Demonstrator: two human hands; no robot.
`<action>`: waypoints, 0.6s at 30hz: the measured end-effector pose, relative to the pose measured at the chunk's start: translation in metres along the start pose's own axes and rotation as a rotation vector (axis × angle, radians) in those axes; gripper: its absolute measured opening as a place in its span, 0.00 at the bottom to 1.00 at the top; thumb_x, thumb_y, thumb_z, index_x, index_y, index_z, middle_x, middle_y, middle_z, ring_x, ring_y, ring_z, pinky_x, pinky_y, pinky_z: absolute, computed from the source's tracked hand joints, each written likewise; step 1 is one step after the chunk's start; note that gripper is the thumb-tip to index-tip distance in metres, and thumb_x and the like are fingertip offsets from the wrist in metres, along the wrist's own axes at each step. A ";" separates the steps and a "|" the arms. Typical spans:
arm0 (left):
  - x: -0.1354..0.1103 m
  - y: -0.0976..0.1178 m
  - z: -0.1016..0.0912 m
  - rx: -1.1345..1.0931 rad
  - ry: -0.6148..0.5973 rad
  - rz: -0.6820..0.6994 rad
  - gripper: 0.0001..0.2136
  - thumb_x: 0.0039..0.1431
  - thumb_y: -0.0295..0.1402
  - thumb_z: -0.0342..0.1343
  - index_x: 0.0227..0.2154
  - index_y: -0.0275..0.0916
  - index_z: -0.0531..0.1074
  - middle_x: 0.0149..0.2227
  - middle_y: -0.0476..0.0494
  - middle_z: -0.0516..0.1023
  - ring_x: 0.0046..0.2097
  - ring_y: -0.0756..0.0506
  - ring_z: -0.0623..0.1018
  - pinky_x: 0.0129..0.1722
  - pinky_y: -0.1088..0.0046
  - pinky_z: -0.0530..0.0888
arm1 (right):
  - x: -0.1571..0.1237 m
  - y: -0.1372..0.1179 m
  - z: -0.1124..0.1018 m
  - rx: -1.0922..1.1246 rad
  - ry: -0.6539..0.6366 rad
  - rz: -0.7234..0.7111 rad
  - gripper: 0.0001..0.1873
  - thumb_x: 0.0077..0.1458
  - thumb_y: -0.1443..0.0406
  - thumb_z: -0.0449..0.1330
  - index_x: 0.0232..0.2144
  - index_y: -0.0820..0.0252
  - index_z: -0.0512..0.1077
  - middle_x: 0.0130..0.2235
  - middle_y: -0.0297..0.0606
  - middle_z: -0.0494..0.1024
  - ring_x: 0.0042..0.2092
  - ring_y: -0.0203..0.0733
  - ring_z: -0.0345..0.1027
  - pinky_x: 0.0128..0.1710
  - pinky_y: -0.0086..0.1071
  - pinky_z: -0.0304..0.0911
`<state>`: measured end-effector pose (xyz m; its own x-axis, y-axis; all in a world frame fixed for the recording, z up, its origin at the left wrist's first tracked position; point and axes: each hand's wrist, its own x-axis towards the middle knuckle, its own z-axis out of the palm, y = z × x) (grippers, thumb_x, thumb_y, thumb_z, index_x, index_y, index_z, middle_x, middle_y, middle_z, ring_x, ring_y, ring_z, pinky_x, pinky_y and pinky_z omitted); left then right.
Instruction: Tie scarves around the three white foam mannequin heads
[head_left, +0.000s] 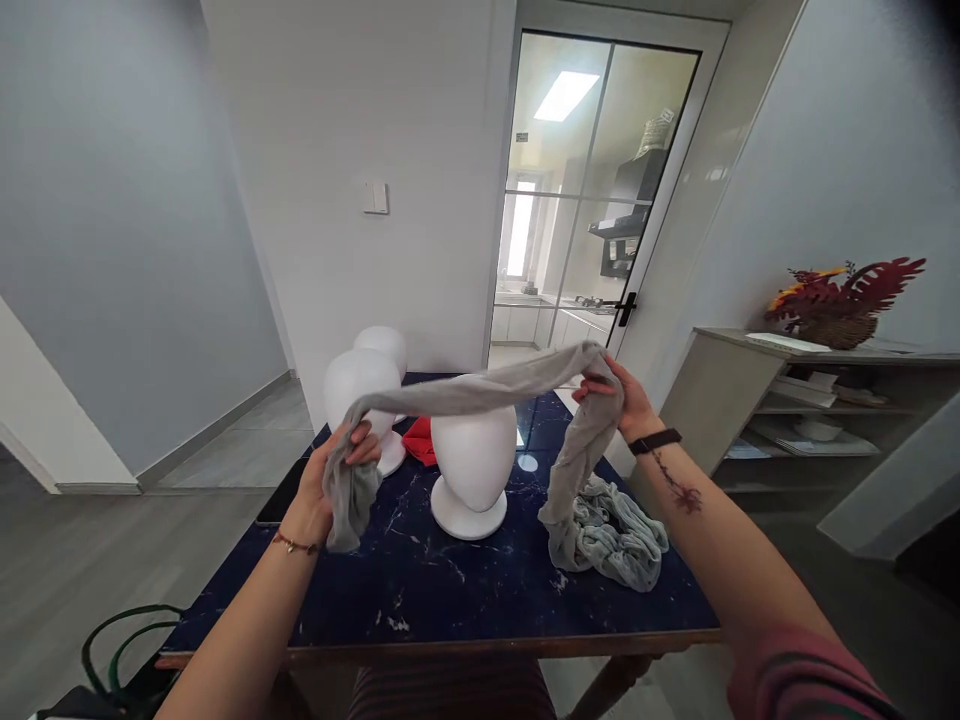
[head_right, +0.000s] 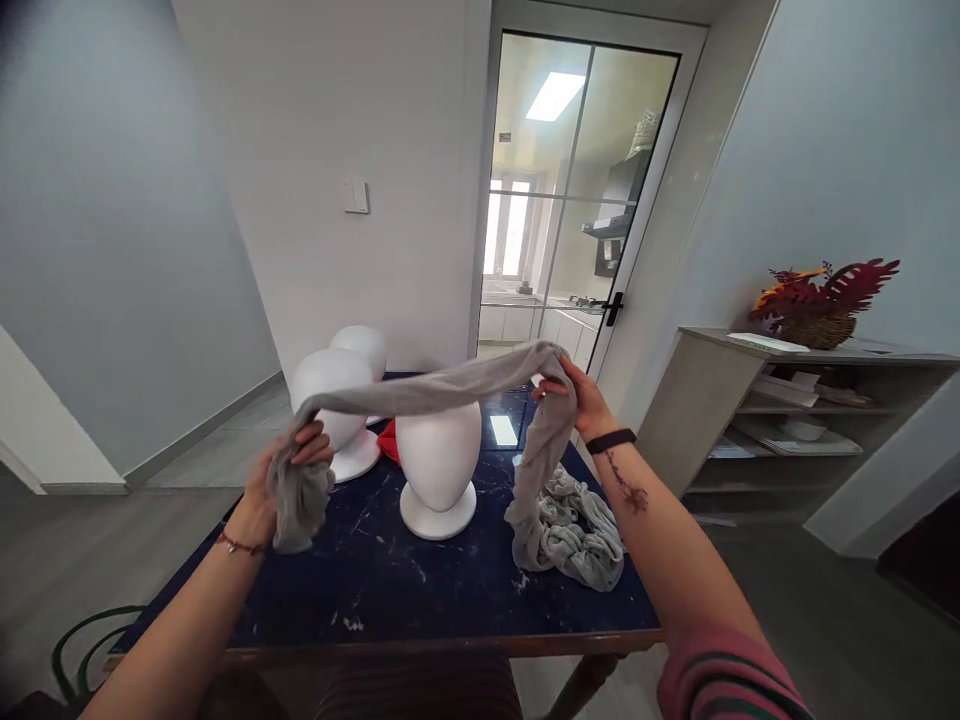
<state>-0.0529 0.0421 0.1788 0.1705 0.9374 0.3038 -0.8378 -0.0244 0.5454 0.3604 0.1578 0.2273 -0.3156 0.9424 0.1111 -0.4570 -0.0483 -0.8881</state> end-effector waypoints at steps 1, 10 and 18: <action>0.012 0.001 0.007 -0.022 -0.009 0.023 0.06 0.60 0.23 0.48 0.28 0.35 0.67 0.25 0.52 0.66 0.20 0.58 0.64 0.22 0.83 0.65 | 0.011 -0.003 0.005 0.040 -0.039 -0.021 0.17 0.59 0.53 0.51 0.25 0.56 0.67 0.14 0.26 0.60 0.22 0.34 0.64 0.30 0.30 0.66; 0.107 -0.018 -0.009 -0.020 0.301 -0.075 0.08 0.62 0.25 0.45 0.30 0.34 0.68 0.21 0.52 0.66 0.18 0.58 0.64 0.17 0.87 0.65 | 0.087 0.024 0.012 0.122 -0.031 0.166 0.21 0.65 0.55 0.42 0.36 0.61 0.69 0.24 0.33 0.75 0.23 0.32 0.66 0.27 0.25 0.67; 0.071 -0.038 -0.063 0.168 0.381 -0.279 0.09 0.57 0.19 0.45 0.24 0.34 0.65 0.15 0.57 0.58 0.12 0.59 0.56 0.09 0.87 0.56 | 0.050 0.073 -0.035 -0.071 0.067 0.533 0.12 0.62 0.64 0.50 0.32 0.66 0.68 0.20 0.34 0.73 0.19 0.31 0.65 0.20 0.24 0.65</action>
<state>-0.0420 0.1319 0.1303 0.1484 0.9757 -0.1612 -0.6865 0.2189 0.6934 0.3403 0.2132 0.1519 -0.4334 0.8127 -0.3894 -0.1900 -0.5048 -0.8421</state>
